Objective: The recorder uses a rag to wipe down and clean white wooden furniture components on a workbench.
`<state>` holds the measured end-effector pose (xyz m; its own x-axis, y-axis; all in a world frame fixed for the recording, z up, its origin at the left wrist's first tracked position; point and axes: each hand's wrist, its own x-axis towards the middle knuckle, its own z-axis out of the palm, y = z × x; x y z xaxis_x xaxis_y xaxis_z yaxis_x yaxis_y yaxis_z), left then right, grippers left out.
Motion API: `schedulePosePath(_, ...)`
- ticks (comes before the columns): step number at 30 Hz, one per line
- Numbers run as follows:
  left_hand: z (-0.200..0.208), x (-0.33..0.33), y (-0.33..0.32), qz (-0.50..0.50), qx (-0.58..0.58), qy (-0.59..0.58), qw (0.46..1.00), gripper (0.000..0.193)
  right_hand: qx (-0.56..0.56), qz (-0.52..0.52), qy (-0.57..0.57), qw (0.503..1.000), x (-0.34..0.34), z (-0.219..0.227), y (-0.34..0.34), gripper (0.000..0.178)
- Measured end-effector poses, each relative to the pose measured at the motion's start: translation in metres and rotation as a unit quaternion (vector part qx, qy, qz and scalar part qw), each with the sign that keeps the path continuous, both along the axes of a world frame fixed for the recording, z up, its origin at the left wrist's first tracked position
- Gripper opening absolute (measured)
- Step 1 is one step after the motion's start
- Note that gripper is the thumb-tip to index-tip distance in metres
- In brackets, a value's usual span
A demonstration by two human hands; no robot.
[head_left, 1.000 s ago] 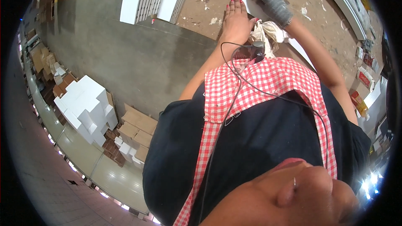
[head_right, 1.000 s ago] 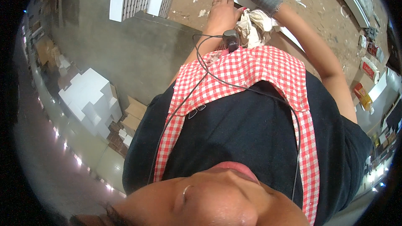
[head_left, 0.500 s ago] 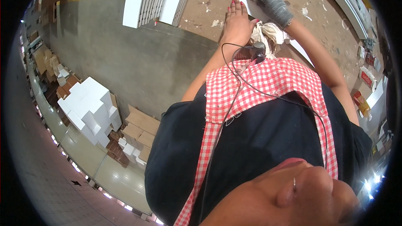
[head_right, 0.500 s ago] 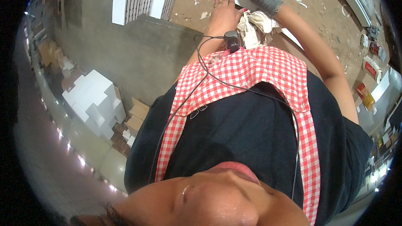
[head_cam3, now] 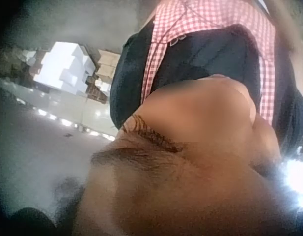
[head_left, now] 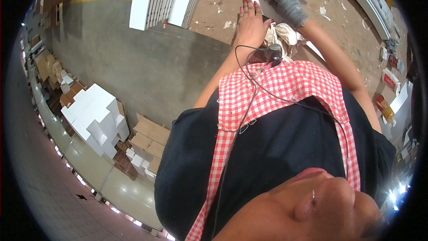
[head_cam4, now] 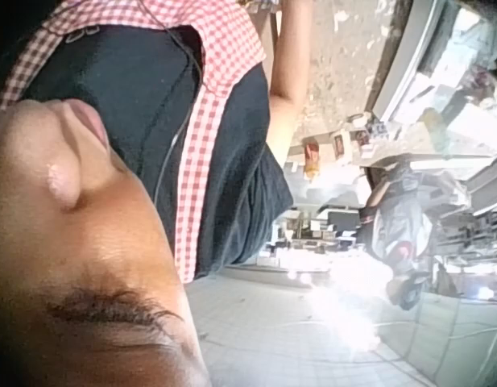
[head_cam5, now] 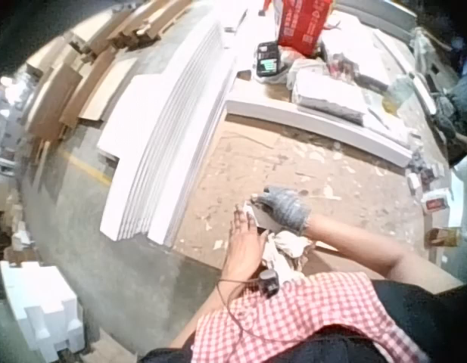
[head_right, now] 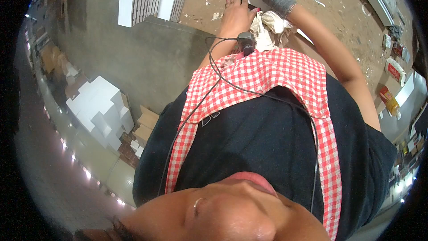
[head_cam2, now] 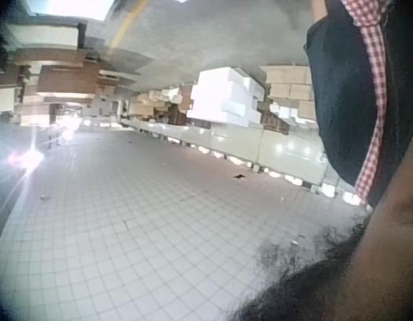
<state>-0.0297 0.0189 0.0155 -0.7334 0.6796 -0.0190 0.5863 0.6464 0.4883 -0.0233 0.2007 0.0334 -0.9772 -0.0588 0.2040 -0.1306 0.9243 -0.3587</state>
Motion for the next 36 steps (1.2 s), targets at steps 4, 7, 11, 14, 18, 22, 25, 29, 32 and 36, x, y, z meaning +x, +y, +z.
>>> schedulePosePath(4, 0.001, 0.004, -0.001, -0.003, 0.005, -0.001, 1.000, 0.070, -0.001, 0.022, -0.037, 0.999, -0.006, -0.008, 0.004, 0.032)
schedulePosePath(7, -0.002, 0.003, -0.005, 0.002, 0.001, 0.009, 1.000, 0.069, -0.011, 0.023, -0.023, 0.999, 0.008, -0.014, 0.005, 0.028)
schedulePosePath(11, 0.000, -0.003, 0.004, -0.004, -0.003, 0.011, 1.000, 0.069, -0.004, 0.018, -0.013, 1.000, -0.003, -0.008, 0.008, 0.027)
schedulePosePath(14, 0.002, 0.005, 0.005, 0.000, -0.017, -0.002, 1.000, 0.072, -0.010, 0.000, -0.078, 0.997, 0.016, -0.010, 0.011, 0.027)
schedulePosePath(18, 0.006, 0.002, -0.004, 0.003, -0.033, -0.056, 0.998, 0.072, 0.009, 0.006, -0.039, 0.999, -0.003, -0.006, -0.016, 0.027)
schedulePosePath(22, 0.009, 0.008, -0.014, 0.012, -0.055, -0.089, 0.994, 0.071, -0.045, 0.018, -0.051, 0.998, 0.013, -0.014, -0.017, 0.023)
schedulePosePath(25, 0.008, 0.006, -0.020, 0.010, -0.061, -0.097, 0.993, 0.070, -0.049, 0.003, -0.094, 0.994, 0.010, 0.010, -0.037, 0.023)
schedulePosePath(29, 0.012, 0.007, -0.023, 0.010, -0.068, -0.088, 0.994, 0.063, -0.066, 0.001, -0.063, 0.996, 0.004, 0.008, -0.035, 0.023)
schedulePosePath(32, 0.021, 0.001, -0.031, 0.006, -0.057, -0.117, 0.991, 0.063, -0.174, -0.049, -0.077, 0.980, 0.013, 0.041, -0.009, 0.024)
schedulePosePath(36, 0.060, -0.026, -0.038, -0.023, -0.169, -0.185, 0.968, 0.070, -0.167, -0.076, 0.120, 0.976, 0.025, 0.051, 0.067, 0.025)
